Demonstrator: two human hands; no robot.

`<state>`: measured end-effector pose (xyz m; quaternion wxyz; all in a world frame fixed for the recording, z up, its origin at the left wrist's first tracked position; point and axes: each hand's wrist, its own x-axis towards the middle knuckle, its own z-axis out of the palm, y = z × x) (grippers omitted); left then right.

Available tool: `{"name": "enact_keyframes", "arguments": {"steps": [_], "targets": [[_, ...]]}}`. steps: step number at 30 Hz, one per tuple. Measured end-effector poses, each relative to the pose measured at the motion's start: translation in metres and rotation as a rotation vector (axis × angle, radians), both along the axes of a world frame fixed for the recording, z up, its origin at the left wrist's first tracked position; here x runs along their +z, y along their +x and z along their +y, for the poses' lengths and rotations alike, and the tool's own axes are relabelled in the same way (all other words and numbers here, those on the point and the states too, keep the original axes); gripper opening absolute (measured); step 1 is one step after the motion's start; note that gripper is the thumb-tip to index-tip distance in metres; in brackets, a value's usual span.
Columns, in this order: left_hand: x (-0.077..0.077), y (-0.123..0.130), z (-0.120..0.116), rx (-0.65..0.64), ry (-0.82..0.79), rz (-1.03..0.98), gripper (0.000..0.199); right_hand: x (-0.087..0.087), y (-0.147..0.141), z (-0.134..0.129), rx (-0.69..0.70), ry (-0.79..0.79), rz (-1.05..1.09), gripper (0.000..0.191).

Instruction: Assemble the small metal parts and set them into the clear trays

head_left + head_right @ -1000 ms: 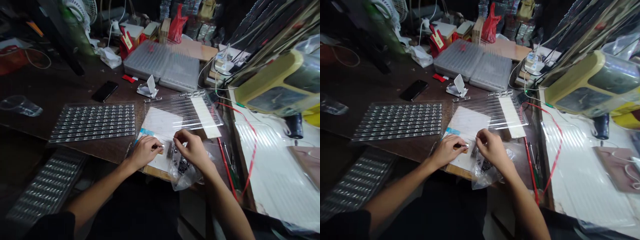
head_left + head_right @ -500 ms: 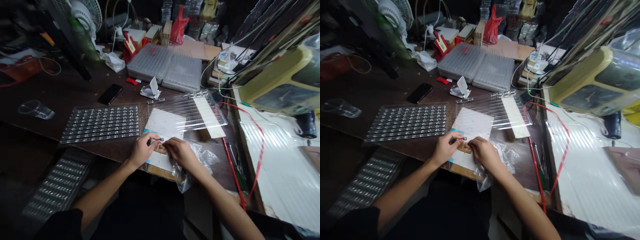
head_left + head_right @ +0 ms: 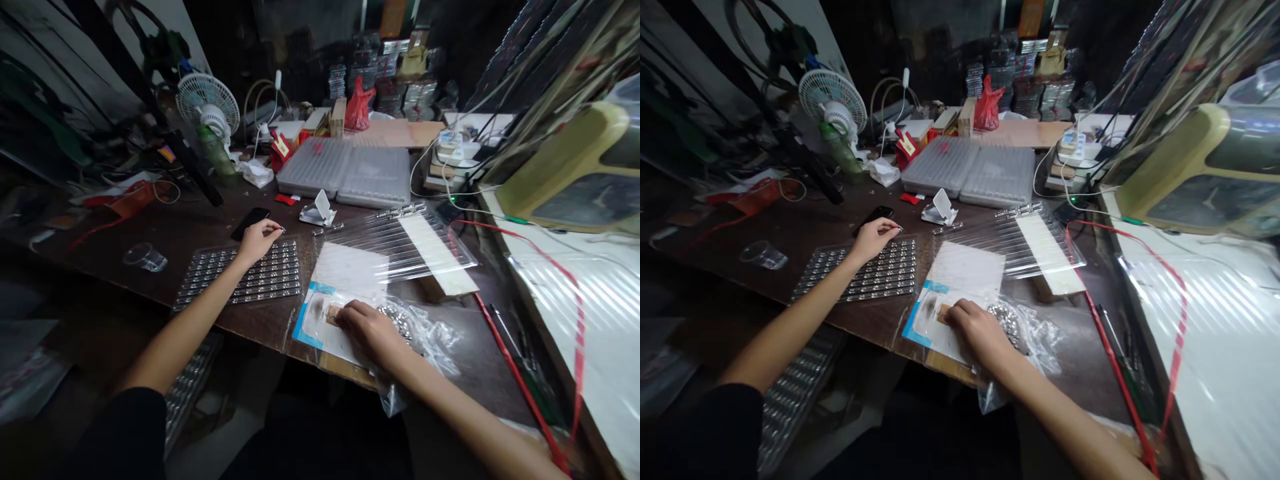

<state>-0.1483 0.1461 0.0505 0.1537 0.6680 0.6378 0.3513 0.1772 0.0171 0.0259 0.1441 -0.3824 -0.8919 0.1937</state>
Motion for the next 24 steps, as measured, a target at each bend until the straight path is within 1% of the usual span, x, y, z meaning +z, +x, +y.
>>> {"name": "enact_keyframes", "arguments": {"steps": [3, 6, 9, 12, 14, 16, 18, 20, 21, 24], "targets": [[-0.010, -0.002, 0.012, -0.058, -0.058, 0.083, 0.019, 0.001, -0.002, -0.005, 0.042, 0.138, -0.145, 0.018], [-0.013, -0.001, 0.017, -0.109, -0.080, 0.168, 0.016, 0.002, -0.007, -0.008, 0.082, 0.181, -0.228, 0.018], [-0.010, -0.003, 0.019, -0.114, -0.075, 0.267, 0.016, 0.010, -0.006, -0.006, 0.080, 0.101, -0.200, 0.021], [-0.004, -0.007, 0.018, -0.098, -0.075, 0.356, 0.015, 0.028, 0.009, -0.002, 0.047, -0.045, -0.067, 0.028], [0.000, -0.010, 0.016, -0.092, -0.084, 0.405, 0.014, 0.042, 0.027, 0.000, 0.031, -0.142, 0.009, 0.025], [0.006, -0.008, 0.015, -0.078, -0.089, 0.447, 0.015, 0.051, 0.045, 0.000, -0.019, -0.224, -0.002, 0.015], [0.011, 0.000, 0.017, -0.073, -0.088, 0.480, 0.018, 0.052, 0.059, -0.001, -0.100, -0.265, -0.084, 0.008], [0.014, 0.017, 0.021, -0.101, -0.091, 0.501, 0.021, 0.046, 0.066, -0.002, -0.162, -0.268, -0.168, 0.011], [0.014, 0.028, 0.024, -0.124, -0.094, 0.508, 0.023, 0.043, 0.067, -0.002, -0.162, -0.276, -0.194, 0.012], [0.012, 0.063, 0.034, -0.174, -0.099, 0.524, 0.027, 0.035, 0.065, -0.001, -0.101, -0.346, -0.205, 0.015]]}}
